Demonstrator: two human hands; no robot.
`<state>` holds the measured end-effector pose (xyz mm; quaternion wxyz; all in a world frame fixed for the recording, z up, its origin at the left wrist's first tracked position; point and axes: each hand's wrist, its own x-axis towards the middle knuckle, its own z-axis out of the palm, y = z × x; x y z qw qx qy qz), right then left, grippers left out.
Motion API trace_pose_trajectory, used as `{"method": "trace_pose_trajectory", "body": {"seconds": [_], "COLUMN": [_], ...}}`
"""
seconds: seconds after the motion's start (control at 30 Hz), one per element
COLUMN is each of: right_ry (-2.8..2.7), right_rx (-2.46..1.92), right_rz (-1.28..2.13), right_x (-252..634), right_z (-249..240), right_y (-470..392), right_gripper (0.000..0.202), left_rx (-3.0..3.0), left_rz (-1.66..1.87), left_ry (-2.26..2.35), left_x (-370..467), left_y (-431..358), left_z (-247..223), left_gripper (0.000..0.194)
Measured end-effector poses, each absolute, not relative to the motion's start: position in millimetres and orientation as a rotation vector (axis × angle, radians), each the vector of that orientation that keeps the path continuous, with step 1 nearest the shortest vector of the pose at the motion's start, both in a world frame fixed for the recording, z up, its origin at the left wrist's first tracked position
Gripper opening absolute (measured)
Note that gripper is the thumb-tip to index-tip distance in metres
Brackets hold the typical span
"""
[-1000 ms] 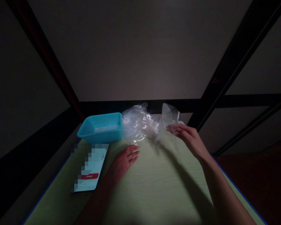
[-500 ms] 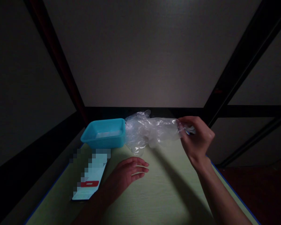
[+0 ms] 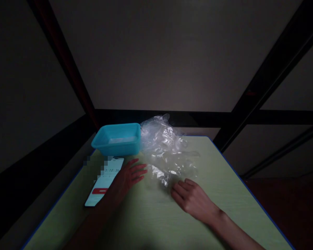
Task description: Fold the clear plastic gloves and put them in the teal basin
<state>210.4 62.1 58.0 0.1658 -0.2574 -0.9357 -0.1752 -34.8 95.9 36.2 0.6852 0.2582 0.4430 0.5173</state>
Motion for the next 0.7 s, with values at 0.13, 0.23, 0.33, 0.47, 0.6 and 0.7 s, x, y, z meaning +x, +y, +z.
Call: {"method": "trace_pose_trajectory", "body": {"seconds": [0.13, 0.23, 0.33, 0.47, 0.6, 0.7], "right_ry": [-2.810, -2.892, -2.850, -2.528, -2.257, -2.213], "right_rx": [-0.794, -0.768, -0.792, -0.971, -1.077, -1.097], "right_rz": [-0.395, -0.244, 0.030, 0.410, 0.595, 0.689], "right_x": [201, 194, 196, 204, 196, 182], "right_z": [50, 62, 85, 102, 84, 61], "right_y": [45, 29, 25, 51, 84, 94], "right_gripper": [0.022, 0.012, 0.021, 0.027, 0.029, 0.035], "left_rx": [0.774, 0.989, 1.329, 1.763, 1.960, 1.981], "left_rz": [1.191, 1.239, 1.333, 1.181, 0.922, 0.883], "left_ry": [1.236, 1.410, 1.480, 1.379, 1.346, 1.284], "left_x": [-27, -23, -17, 4, 33, 48], "left_y": [95, 91, 83, 76, 75, 75], "left_z": [18, 18, 30, 38, 27, 17], "left_gripper": [0.033, 0.035, 0.032, 0.022, 0.036, 0.046]}}
